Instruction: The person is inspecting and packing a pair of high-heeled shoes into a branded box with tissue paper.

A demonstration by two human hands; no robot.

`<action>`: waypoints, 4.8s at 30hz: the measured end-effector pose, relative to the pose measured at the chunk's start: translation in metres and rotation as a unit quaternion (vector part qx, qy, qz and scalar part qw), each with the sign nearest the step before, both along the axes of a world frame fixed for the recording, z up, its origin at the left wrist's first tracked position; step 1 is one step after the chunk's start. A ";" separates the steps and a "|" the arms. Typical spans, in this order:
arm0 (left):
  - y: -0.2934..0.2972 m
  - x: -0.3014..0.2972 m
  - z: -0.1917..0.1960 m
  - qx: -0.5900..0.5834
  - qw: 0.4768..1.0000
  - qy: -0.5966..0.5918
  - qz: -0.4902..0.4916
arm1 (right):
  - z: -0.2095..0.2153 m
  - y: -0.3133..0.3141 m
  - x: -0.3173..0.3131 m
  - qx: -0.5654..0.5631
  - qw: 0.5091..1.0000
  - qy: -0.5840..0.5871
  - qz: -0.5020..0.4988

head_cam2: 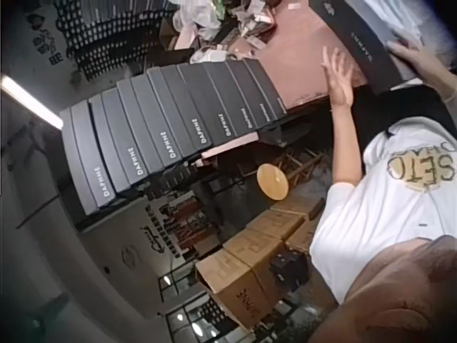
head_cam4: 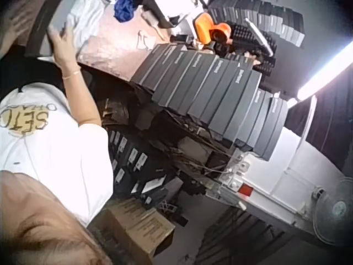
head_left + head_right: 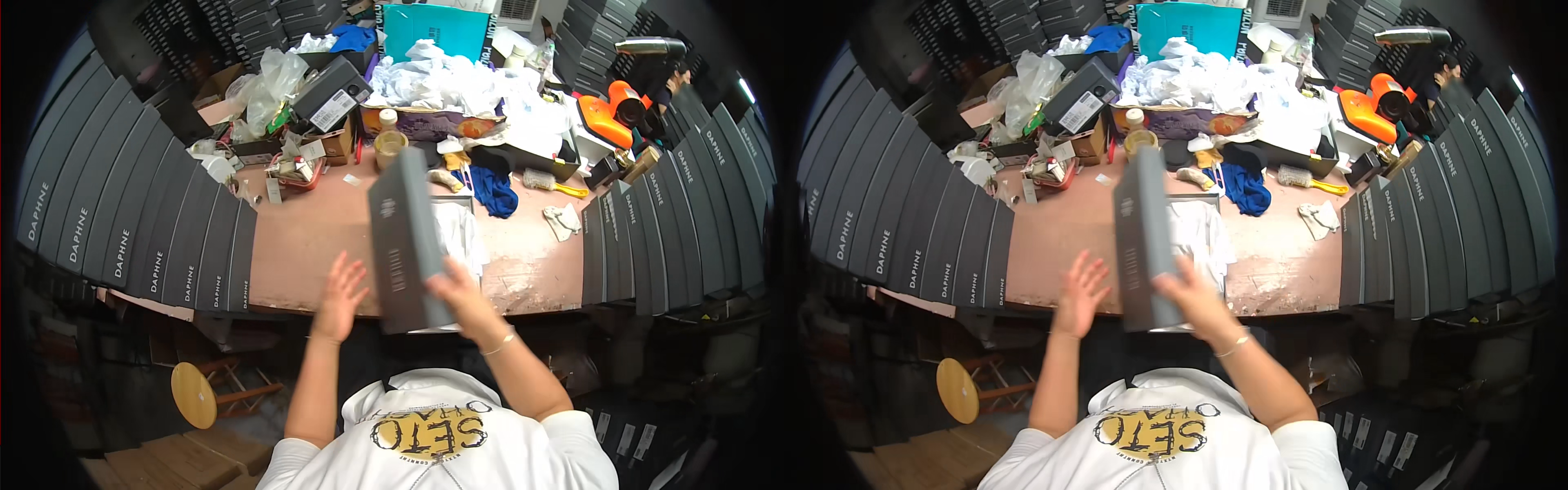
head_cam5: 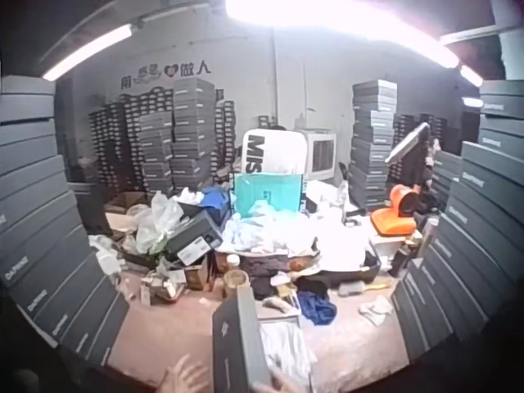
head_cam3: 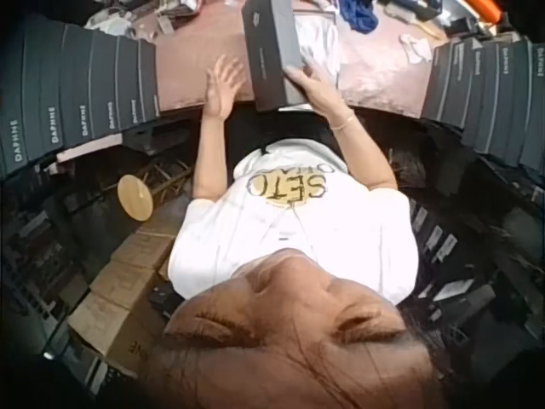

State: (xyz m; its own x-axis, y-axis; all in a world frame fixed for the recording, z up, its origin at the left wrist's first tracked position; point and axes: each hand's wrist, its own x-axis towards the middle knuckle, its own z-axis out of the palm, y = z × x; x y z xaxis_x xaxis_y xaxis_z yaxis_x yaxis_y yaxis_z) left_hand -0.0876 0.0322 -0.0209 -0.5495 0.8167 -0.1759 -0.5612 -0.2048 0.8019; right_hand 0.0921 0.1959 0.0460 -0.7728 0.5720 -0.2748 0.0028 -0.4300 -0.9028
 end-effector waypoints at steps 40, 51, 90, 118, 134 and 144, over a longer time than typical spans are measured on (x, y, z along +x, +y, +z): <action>-0.022 0.044 -0.008 0.014 0.997 -0.077 0.028 | -0.050 -0.018 0.029 0.508 0.762 -0.089 0.390; -0.032 -0.072 0.008 -0.135 0.949 0.128 0.255 | 0.036 0.081 0.034 0.103 0.990 0.053 0.081; 0.009 0.109 0.014 -0.085 0.971 -0.216 0.059 | -0.048 -0.016 -0.038 0.749 0.636 -0.032 0.180; 0.012 0.060 0.000 -0.002 0.983 -0.163 0.080 | -0.050 -0.062 -0.059 0.510 0.824 -0.057 0.238; 0.009 0.071 0.016 0.039 0.966 -0.253 -0.033 | -0.046 0.072 -0.007 0.658 0.732 -0.165 0.064; -0.009 0.089 0.016 0.009 0.955 -0.297 -0.013 | -0.108 0.096 -0.018 0.741 0.582 -0.292 0.161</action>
